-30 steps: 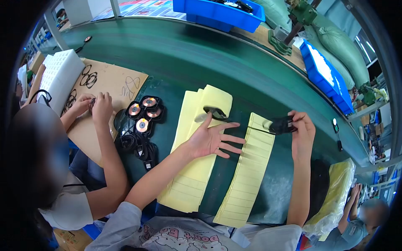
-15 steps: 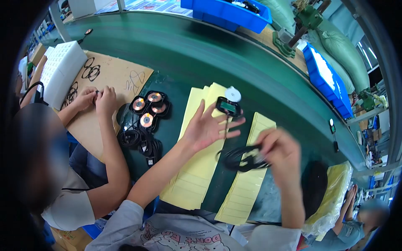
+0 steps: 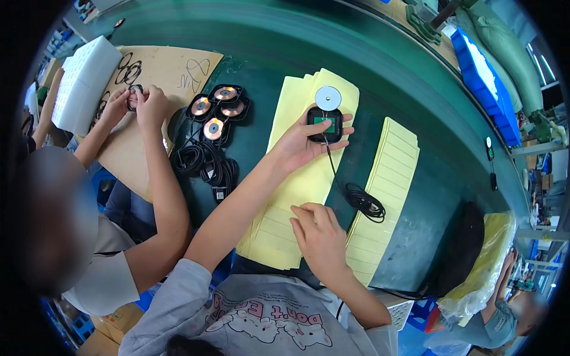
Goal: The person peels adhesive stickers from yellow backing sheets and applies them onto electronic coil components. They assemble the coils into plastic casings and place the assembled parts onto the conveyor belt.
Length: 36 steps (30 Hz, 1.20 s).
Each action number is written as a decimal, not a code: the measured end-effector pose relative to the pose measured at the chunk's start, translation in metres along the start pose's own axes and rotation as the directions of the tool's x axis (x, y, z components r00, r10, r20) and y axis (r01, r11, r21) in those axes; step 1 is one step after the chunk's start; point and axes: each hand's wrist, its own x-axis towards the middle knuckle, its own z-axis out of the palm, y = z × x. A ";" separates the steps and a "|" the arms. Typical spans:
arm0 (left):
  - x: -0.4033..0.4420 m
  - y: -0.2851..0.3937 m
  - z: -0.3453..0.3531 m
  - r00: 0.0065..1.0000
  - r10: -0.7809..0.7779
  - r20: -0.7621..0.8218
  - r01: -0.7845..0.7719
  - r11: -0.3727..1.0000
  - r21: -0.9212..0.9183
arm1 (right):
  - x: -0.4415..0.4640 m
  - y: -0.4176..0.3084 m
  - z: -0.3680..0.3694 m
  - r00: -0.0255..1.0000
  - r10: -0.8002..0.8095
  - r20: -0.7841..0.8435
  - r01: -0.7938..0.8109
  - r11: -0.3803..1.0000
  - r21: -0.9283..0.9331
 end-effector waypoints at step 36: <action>0.000 -0.001 0.003 1.000 0.014 -0.010 -0.013 0.992 0.129 | -0.011 0.030 -0.019 1.000 -0.026 -0.010 0.025 0.999 -0.021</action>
